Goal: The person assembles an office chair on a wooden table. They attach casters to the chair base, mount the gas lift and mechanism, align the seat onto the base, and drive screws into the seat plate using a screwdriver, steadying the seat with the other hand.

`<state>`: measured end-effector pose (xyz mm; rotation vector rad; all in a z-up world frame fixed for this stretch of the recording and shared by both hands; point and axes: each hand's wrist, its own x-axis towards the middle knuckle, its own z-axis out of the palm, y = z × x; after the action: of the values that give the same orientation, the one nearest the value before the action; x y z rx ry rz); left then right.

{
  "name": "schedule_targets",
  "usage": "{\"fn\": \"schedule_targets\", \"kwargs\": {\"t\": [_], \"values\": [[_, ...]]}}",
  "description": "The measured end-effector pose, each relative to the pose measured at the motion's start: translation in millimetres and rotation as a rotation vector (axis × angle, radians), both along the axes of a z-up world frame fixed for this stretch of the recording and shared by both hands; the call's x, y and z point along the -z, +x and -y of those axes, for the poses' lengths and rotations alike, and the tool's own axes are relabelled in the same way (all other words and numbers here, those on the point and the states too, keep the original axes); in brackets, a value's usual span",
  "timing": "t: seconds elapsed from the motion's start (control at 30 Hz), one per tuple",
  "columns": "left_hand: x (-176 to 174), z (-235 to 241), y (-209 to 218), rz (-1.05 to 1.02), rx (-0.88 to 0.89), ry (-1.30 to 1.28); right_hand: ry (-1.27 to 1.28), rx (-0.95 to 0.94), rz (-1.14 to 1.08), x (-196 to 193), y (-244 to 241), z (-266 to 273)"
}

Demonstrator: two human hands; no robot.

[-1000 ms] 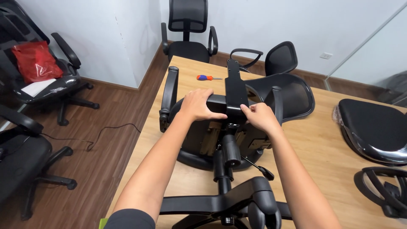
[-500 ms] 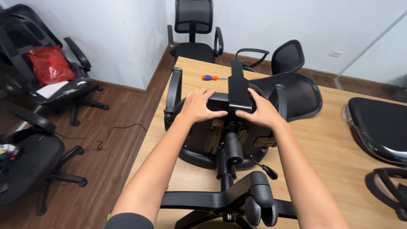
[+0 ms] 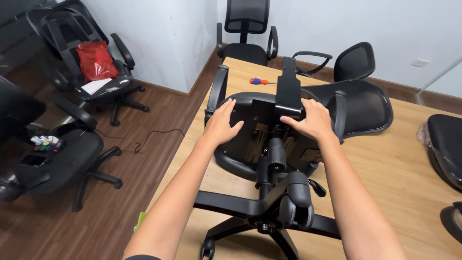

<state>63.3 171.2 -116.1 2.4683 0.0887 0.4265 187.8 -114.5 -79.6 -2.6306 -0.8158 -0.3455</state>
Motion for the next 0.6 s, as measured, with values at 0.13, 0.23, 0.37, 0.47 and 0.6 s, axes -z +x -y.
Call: {"fn": "schedule_targets", "kwargs": {"t": [0.13,0.23,0.37,0.47,0.6], "values": [[0.8,-2.3,-12.5,-0.023,-0.001,-0.066,-0.004,0.029,0.014,3.0,-8.9,0.5],[2.5,-1.7,-14.7,-0.013,-0.014,-0.114,0.046,0.029,0.055,6.4,-12.9,2.4],[10.5,-6.0,-18.0,0.073,-0.024,-0.143,0.065,0.047,0.125,19.1,-12.1,4.2],[16.3,-8.1,-18.0,0.143,-0.019,-0.132,0.077,0.059,0.116,11.6,-24.2,2.8],[9.7,-2.7,-28.6,0.124,-0.024,-0.24,0.07,0.081,0.079,7.0,-34.0,0.9]]}}
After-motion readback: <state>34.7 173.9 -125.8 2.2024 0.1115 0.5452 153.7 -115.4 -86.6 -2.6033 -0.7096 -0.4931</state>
